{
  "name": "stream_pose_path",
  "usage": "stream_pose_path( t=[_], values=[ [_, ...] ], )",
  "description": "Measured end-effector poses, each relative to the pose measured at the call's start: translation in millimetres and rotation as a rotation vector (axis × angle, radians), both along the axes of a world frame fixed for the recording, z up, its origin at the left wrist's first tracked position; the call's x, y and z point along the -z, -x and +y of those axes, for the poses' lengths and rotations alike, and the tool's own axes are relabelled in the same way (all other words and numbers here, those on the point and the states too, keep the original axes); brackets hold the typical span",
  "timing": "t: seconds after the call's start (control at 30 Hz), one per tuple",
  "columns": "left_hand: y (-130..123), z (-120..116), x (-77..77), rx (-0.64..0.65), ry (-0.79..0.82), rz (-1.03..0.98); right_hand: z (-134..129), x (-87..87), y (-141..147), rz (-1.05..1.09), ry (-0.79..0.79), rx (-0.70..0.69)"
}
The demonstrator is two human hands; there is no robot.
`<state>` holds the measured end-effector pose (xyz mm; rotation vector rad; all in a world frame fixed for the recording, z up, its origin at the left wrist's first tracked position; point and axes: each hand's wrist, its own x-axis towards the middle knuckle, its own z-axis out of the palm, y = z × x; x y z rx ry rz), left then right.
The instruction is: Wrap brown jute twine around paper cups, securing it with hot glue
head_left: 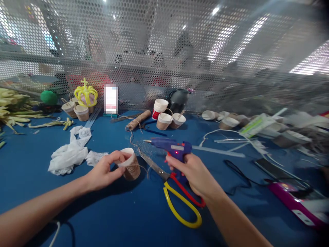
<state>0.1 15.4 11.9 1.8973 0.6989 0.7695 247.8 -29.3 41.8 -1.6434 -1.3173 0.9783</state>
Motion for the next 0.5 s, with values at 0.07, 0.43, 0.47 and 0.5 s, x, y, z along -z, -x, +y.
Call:
stream_pose_path(
  t=[0.07,0.43,0.47,0.5],
  values=[
    [0,0,0.0,0.001,0.0,0.004,14,3.3,-10,-0.023,-0.002,0.088],
    [1,-2,-5.2,0.003,-0.012,0.007,82,38.8,-25,-0.398,0.197,0.192],
    [1,-2,-5.9,0.006,-0.012,0.003,82,36.5,-24,-0.452,0.186,0.194],
    [2,-2,-6.6,0.006,-0.01,0.0,82,32.6,-23,-0.505,0.162,0.194]
  ],
)
